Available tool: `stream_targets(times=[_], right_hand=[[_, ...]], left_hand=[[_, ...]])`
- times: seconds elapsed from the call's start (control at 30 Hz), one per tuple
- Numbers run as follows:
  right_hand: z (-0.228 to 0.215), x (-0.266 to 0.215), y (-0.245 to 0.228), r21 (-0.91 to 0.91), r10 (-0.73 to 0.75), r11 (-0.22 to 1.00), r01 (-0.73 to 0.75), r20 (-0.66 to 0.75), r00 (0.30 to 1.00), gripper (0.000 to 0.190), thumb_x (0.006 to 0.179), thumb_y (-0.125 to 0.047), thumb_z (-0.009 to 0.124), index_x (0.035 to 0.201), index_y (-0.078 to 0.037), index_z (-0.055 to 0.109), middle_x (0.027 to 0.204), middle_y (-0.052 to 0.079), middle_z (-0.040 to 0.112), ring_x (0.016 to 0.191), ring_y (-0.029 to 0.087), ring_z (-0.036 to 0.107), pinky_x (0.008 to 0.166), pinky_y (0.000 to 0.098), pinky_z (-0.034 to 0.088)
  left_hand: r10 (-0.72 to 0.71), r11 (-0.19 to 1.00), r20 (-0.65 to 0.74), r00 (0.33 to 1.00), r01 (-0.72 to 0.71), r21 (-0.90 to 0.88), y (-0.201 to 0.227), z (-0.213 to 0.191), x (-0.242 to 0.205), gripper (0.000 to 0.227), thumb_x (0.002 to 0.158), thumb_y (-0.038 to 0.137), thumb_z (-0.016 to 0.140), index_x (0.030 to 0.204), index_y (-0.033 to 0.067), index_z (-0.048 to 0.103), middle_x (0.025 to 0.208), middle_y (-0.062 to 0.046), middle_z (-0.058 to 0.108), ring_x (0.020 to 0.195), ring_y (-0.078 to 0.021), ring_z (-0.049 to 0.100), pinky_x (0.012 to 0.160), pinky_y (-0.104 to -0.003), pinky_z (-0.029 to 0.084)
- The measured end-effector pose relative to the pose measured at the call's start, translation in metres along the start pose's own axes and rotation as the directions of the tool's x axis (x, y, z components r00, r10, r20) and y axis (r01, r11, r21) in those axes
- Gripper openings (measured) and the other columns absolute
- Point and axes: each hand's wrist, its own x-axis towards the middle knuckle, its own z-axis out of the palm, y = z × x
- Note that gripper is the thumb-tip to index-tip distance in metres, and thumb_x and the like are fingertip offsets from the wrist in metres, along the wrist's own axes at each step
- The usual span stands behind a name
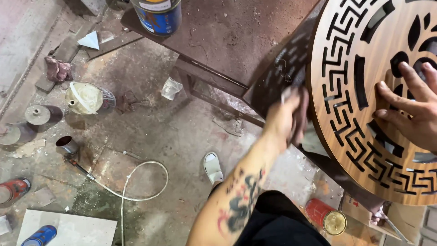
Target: The person is polishing a decorative round wooden panel featuring a lotus flower design using a cloth rag.
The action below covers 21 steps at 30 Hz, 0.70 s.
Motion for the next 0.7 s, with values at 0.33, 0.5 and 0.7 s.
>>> stream_targets(times=[0.33,0.5,0.7], right_hand=[[0.010,-0.005,0.010,-0.013,0.023,1.000,-0.023,0.001,1.000,0.051,0.077,-0.005,0.082,0.127,0.001,0.076,0.170,0.047,0.050,0.159,0.064,0.038,0.133,0.0698,0.032],[0.003,-0.002,-0.002,0.023,0.004,1.000,-0.004,-0.017,1.000,0.050,0.079,-0.003,0.081,0.128,0.005,0.075,0.167,0.049,0.051,0.154,0.064,0.041,0.131,0.0696,0.034],[0.011,-0.004,0.008,0.020,0.020,1.000,-0.020,0.000,1.000,0.051,0.080,-0.007,0.079,0.129,0.005,0.074,0.169,0.051,0.049,0.154,0.065,0.049,0.141,0.0651,0.020]], left_hand=[[-0.096,0.995,-0.113,0.989,0.092,-0.046,-0.018,0.008,-0.041,0.033,0.102,0.031,0.053,0.128,0.0120,0.062,0.061,-0.003,0.061,0.031,-0.0079,0.044,0.022,-0.023,0.028],[-0.015,0.993,-0.148,0.989,0.032,0.111,0.031,0.016,0.007,0.048,0.099,0.049,0.052,0.128,0.0116,0.061,0.063,-0.003,0.056,0.037,-0.0119,0.048,0.026,-0.026,0.036],[0.050,0.994,-0.083,0.995,-0.041,0.103,0.013,0.010,-0.007,0.048,0.101,0.048,0.052,0.132,0.0125,0.056,0.063,0.000,0.054,0.037,-0.0095,0.046,0.026,-0.025,0.035]])
